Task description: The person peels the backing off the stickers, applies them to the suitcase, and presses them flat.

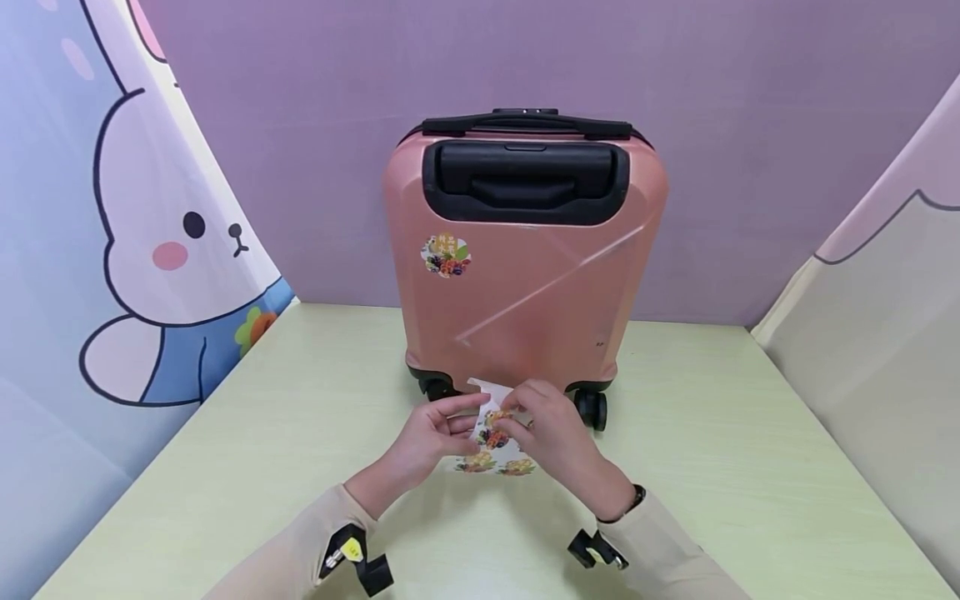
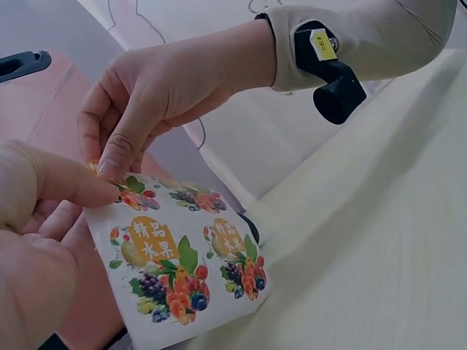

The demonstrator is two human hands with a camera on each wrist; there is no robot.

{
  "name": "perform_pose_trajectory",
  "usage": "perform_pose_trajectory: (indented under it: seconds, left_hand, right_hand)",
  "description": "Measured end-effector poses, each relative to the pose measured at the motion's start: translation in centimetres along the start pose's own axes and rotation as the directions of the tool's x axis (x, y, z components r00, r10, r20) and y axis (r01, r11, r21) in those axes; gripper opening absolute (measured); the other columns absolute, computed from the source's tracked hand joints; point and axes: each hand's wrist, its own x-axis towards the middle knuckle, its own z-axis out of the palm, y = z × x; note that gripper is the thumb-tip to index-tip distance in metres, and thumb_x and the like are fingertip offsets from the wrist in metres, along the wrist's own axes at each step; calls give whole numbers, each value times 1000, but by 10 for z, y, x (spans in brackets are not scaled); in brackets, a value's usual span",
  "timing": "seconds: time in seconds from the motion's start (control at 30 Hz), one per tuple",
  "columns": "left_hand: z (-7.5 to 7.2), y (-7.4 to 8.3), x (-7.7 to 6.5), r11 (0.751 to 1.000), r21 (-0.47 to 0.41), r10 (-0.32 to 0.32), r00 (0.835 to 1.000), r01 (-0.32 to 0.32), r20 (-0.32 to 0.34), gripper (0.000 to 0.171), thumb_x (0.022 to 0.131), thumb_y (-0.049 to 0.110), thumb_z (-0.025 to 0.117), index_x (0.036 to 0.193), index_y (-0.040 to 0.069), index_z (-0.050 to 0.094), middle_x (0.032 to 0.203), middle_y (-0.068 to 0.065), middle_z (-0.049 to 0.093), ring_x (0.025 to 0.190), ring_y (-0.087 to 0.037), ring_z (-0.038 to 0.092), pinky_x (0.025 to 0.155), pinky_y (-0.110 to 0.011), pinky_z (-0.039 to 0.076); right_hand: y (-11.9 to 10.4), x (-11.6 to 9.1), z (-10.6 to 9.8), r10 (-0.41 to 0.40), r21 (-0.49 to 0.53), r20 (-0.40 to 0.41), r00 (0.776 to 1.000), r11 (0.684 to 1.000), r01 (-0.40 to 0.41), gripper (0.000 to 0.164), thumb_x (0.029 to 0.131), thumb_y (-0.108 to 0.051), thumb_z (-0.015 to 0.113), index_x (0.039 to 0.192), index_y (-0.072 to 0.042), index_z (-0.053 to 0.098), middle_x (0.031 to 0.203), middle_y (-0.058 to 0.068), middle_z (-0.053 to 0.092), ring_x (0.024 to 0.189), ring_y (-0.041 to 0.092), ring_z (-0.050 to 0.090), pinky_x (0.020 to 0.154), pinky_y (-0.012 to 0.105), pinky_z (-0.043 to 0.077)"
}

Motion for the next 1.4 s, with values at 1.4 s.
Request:
perform_pose_trajectory:
  seconds: [1.4]
  left_hand:
    - [-2, -4, -1, 989, 129, -66, 997, 71, -45, 54, 79, -18, 69, 131, -5, 61, 138, -15, 54, 93, -17, 70, 81, -32, 59]
  right_hand:
    - [5, 7, -13, 89, 8, 206, 974, 996, -92, 21, 79, 15, 71, 83, -6, 73, 80, -2, 63, 67, 8, 55, 57, 23, 51]
